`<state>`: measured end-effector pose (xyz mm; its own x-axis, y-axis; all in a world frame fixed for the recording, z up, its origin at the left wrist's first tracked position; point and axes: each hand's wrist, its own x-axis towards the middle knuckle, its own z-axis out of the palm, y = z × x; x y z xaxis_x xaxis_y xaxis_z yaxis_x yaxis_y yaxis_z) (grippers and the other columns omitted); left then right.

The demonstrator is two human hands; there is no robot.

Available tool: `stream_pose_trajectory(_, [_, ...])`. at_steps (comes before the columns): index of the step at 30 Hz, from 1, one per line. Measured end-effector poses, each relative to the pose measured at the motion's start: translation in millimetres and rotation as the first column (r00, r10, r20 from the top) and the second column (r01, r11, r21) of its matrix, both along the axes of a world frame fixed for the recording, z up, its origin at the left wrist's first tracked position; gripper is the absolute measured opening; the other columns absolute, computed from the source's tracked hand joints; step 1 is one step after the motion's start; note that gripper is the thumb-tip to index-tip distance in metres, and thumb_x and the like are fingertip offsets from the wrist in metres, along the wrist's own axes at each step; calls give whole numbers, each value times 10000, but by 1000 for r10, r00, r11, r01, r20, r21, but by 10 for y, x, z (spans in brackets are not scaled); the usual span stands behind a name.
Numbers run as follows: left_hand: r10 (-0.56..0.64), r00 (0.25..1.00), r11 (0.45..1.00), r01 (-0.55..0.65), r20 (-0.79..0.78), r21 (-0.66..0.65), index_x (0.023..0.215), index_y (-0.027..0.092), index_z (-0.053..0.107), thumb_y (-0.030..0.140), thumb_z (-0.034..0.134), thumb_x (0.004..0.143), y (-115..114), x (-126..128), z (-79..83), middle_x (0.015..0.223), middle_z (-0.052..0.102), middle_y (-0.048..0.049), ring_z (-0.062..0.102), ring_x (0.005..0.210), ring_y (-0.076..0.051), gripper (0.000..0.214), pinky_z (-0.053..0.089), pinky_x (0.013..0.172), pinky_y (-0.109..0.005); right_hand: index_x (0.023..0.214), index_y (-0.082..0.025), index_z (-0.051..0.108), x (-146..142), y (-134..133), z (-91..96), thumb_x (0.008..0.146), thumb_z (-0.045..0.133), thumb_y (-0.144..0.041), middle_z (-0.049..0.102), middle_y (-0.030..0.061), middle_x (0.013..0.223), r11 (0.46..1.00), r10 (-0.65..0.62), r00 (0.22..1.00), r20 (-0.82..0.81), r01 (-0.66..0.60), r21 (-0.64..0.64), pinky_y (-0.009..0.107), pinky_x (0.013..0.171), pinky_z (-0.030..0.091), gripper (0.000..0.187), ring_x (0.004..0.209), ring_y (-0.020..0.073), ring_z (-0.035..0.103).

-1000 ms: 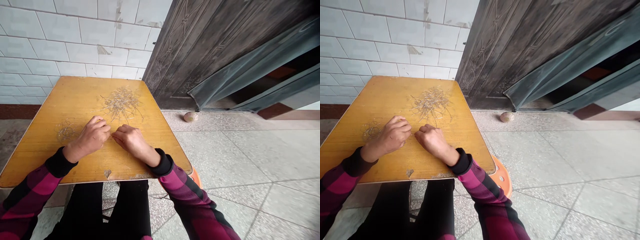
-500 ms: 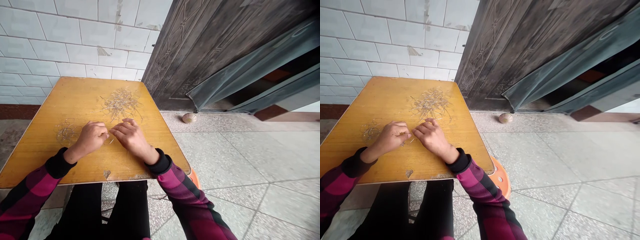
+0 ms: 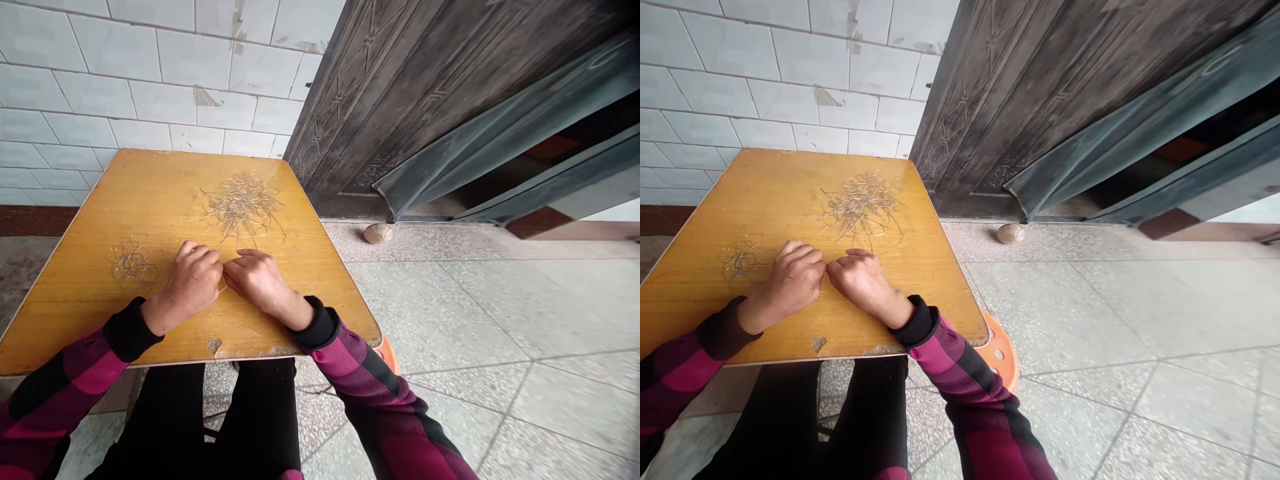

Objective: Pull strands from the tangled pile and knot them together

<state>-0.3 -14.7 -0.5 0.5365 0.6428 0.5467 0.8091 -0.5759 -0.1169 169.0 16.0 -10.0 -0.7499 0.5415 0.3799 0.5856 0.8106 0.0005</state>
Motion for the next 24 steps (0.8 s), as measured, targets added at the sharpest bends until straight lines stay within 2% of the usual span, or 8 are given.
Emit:
stream_pose_trajectory(5, [66,996,998,-66,68,5,533,173,568,42,483,759,5,27,18,609,580,-59,524,640,-194,274,380,692,-390,750,-157,613,-15,-34,38,904,397,-77,617,4,626,997,-7,1000,31,5,75,289,905,414,277,549,112,489])
stream_pose_trajectory(8, [52,996,999,-53,71,13,538,174,561,44,487,766,30,10,25,606,581,-48,528,636,-189,272,392,709,-388,765,-160,621,11,-12,53,913,411,-102,618,12,647,999,-30,999,12,30,25,278,824,420,263,571,118,494])
stream_pose_trajectory(11, [-6,999,1000,5,39,19,579,180,583,49,489,772,63,-44,48,631,594,-36,539,658,-186,252,409,776,-395,893,-174,654,76,47,70,938,441,-179,644,23,719,997,-37,999,-34,34,-68,259,713,406,217,645,130,536])
stream_pose_trajectory(14, [-7,1000,1000,7,27,23,566,182,576,41,486,761,85,-96,81,622,590,-32,537,656,-184,257,414,804,-404,985,-185,658,125,106,73,945,443,-180,676,25,802,997,6,999,-47,-10,-71,290,851,394,219,731,133,571])
stream_pose_trajectory(17, [-9,1000,1000,8,26,29,548,182,564,30,485,741,83,-107,94,614,587,-32,530,643,-180,258,418,798,-403,923,-186,664,111,120,49,946,433,-165,685,20,804,1000,15,1000,-18,-15,-14,342,1006,320,234,746,133,573])
stream_pose_trajectory(24, [9,998,998,-13,57,63,534,186,551,20,474,723,41,-59,108,597,575,-27,518,622,-174,263,425,800,-406,836,-176,631,30,15,19,864,405,-60,611,-13,628,994,-55,998,29,52,95,349,1035,312,256,587,119,501])
